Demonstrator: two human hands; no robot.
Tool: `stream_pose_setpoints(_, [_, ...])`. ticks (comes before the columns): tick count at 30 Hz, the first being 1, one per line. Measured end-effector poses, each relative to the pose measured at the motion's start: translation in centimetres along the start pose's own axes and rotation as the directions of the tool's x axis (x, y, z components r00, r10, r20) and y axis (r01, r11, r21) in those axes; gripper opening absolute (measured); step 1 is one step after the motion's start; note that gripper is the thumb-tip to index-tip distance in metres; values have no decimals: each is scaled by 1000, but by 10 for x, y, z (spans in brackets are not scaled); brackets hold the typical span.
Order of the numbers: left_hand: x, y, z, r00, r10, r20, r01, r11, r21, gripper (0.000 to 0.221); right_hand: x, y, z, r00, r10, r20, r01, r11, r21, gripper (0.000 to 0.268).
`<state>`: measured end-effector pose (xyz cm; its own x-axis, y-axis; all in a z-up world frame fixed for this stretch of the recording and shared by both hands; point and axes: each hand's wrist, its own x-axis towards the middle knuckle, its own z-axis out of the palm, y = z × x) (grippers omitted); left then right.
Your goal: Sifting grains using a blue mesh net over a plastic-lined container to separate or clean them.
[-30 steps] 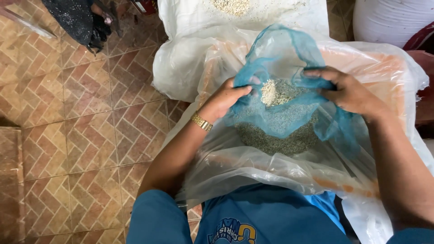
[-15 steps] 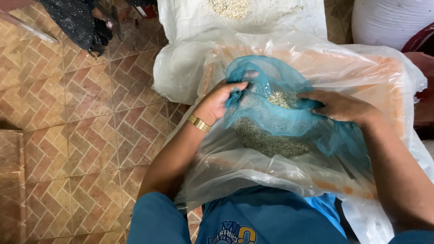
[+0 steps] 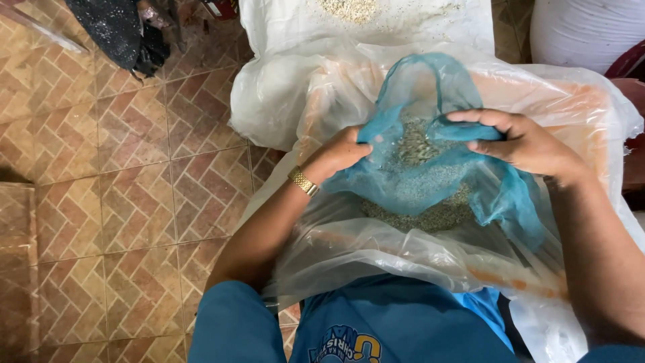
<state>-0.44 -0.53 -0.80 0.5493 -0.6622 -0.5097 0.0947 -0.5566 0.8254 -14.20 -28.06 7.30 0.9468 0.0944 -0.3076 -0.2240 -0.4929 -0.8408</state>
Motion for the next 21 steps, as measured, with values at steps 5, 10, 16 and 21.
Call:
stream_pose_setpoints(5, [7, -8, 1, 999, 9, -47, -6, 998, 66, 46, -5, 30, -4, 974, -178, -144, 202, 962, 182, 54])
stream_pose_setpoints(10, [5, -7, 0, 997, 34, -71, -25, 992, 127, 37, -6, 33, -8, 949, -231, -214, 283, 924, 258, 55])
stream_pose_setpoints(16, [-2, 0, -1, 1000, 8, 4, -7, 983, -185, 31, 6, 19, 1, 998, -35, -60, 32, 999, -37, 55])
stream_pose_setpoints(21, [-8, 5, -6, 978, 178, 107, -125, 917, -378, 31, 17, 48, 3, 978, 200, 52, -181, 948, -261, 53])
